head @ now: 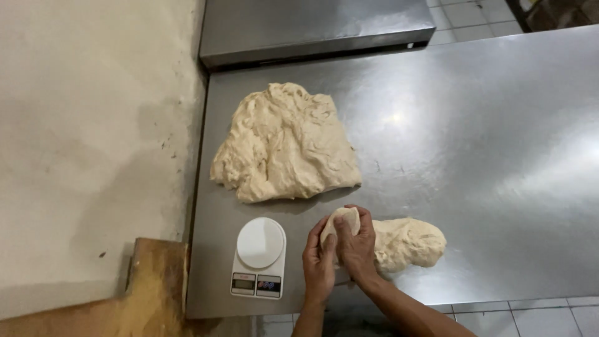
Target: The recorder is portioning a large mass of dough into smaller pieces, weighing them on a digital scale, and shaping them into rounds on a metal workbench.
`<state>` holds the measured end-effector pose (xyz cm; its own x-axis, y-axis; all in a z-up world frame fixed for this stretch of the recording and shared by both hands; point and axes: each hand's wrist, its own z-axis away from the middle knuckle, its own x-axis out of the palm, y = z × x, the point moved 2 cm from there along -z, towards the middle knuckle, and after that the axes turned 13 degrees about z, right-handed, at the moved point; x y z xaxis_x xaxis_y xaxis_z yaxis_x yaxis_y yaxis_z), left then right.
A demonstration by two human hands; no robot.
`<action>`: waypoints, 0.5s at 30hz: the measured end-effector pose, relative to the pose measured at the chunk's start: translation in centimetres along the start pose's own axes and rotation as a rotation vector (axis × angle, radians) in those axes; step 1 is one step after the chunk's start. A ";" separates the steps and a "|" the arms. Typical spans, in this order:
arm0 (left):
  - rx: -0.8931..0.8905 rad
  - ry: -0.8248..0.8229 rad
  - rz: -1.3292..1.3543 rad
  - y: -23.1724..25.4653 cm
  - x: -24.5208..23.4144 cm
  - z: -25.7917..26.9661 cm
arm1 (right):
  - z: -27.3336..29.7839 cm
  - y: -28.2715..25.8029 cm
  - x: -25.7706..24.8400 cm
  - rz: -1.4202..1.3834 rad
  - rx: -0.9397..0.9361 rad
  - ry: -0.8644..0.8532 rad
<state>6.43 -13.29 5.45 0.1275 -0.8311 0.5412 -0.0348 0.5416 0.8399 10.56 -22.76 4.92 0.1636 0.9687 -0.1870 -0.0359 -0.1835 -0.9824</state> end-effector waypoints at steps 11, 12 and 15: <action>-0.111 0.222 0.157 -7.1 5.9 0.0 | -1.2 0.3 -8.6 0.287 0.070 -0.042; -0.086 0.188 0.198 -7.8 5.7 0.1 | -1.1 0.1 -9.2 0.368 0.075 -0.126; -0.281 0.415 0.144 -3.3 9.3 -1.7 | 0.0 -4.0 -11.5 0.267 0.089 -0.270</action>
<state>9.41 -22.57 7.62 0.5248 -0.6571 0.5411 0.1791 0.7067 0.6845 8.78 -33.17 11.00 -0.1284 0.9000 -0.4167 -0.1296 -0.4318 -0.8926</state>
